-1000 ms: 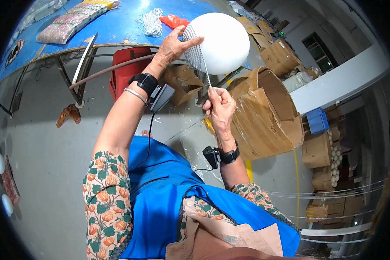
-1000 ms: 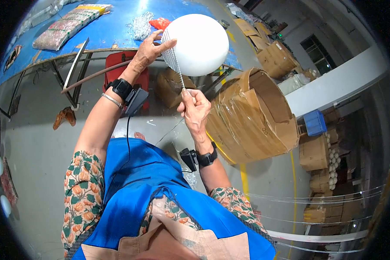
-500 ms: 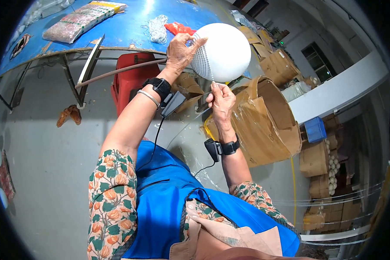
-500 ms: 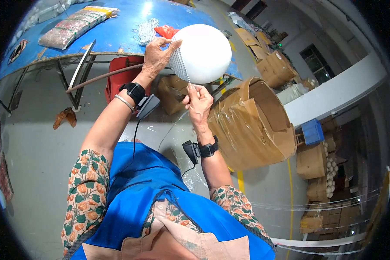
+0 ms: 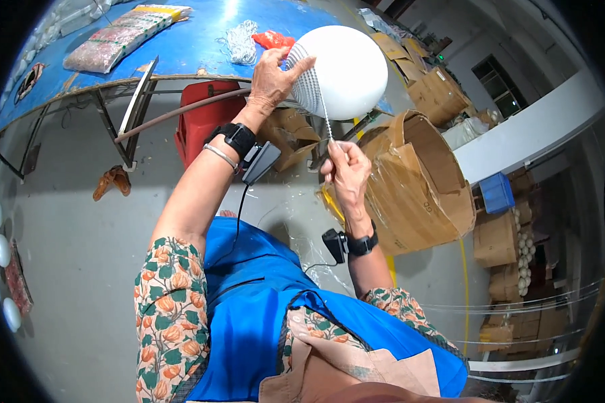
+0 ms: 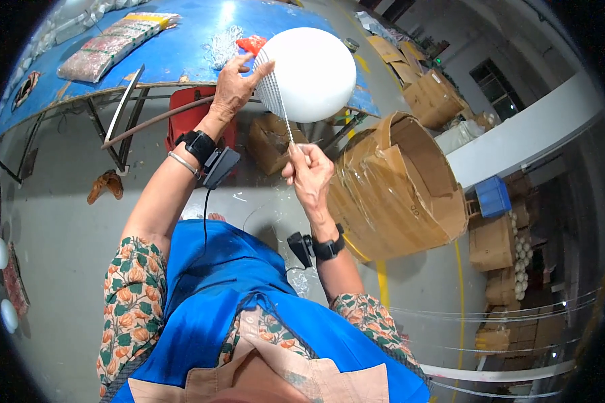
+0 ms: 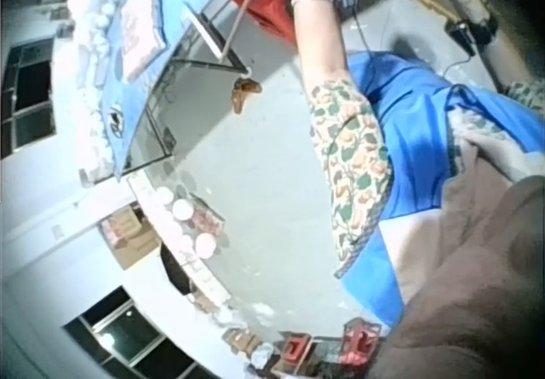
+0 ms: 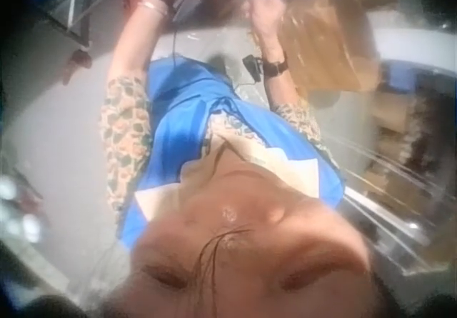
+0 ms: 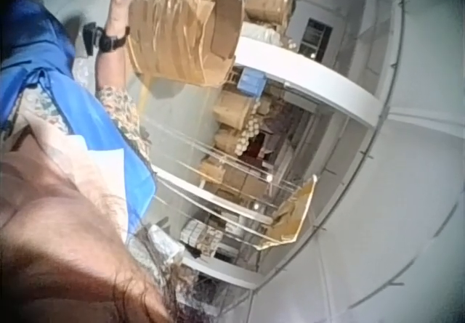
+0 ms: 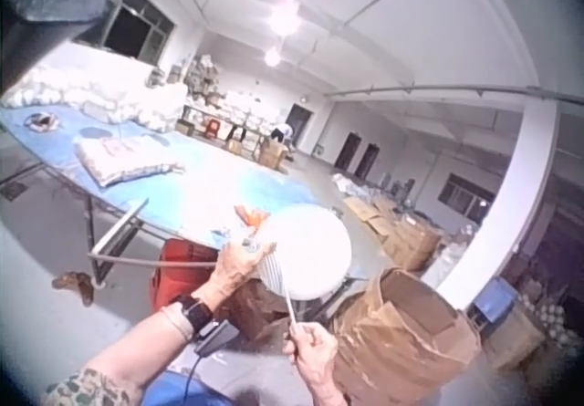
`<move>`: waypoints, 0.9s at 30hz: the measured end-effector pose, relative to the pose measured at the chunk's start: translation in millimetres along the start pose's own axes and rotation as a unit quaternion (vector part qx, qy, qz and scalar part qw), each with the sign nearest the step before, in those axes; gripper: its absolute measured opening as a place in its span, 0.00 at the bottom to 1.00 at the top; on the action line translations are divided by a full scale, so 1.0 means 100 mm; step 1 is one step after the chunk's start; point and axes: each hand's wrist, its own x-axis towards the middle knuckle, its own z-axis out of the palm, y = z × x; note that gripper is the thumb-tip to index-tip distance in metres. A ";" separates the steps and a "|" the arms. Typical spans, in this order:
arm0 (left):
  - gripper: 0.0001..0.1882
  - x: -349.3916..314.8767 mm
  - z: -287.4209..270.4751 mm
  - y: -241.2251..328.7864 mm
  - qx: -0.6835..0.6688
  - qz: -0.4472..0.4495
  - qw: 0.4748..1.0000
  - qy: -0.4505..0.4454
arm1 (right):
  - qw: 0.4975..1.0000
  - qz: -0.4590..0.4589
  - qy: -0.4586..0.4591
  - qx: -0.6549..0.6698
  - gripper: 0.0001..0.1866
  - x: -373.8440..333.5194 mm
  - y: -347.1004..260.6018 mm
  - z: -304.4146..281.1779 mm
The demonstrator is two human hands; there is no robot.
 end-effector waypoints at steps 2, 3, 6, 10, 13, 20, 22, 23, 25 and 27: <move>0.34 0.01 0.07 -0.02 0.054 0.025 0.990 0.131 | 1.000 0.021 -0.004 -0.001 0.11 -0.10 0.00 -0.06; 0.34 0.02 0.08 -0.04 0.053 0.024 0.989 0.132 | 1.000 0.015 -0.004 0.000 0.11 -0.11 0.02 -0.09; 0.29 0.02 0.12 -0.03 -0.016 -0.006 0.996 0.089 | 1.000 0.012 0.007 0.010 0.10 -0.10 0.04 -0.08; 0.24 0.02 0.10 0.00 -0.032 -0.028 0.997 0.059 | 1.000 0.010 0.012 0.010 0.09 -0.02 0.04 -0.08; 0.26 0.03 0.00 0.03 -0.056 -0.080 0.995 -0.021 | 0.999 0.008 0.020 0.024 0.09 -0.01 0.05 -0.03; 0.42 -0.11 0.04 -0.01 0.036 0.034 0.998 -0.045 | 0.999 0.000 0.007 0.053 0.10 0.06 0.12 0.00; 0.42 -0.05 0.01 0.01 0.030 0.023 0.998 -0.053 | 0.998 -0.004 0.007 0.056 0.10 0.02 0.07 -0.01; 0.42 -0.01 -0.02 0.04 0.003 -0.012 0.998 -0.067 | 0.999 -0.001 0.006 0.042 0.10 -0.02 0.03 -0.02; 0.40 0.04 0.00 0.05 -0.028 -0.049 0.998 -0.032 | 1.000 0.002 0.005 0.027 0.10 -0.09 0.02 -0.04; 0.37 0.05 0.05 0.02 -0.008 -0.034 0.999 0.009 | 0.999 0.021 0.001 0.042 0.10 -0.16 0.05 -0.06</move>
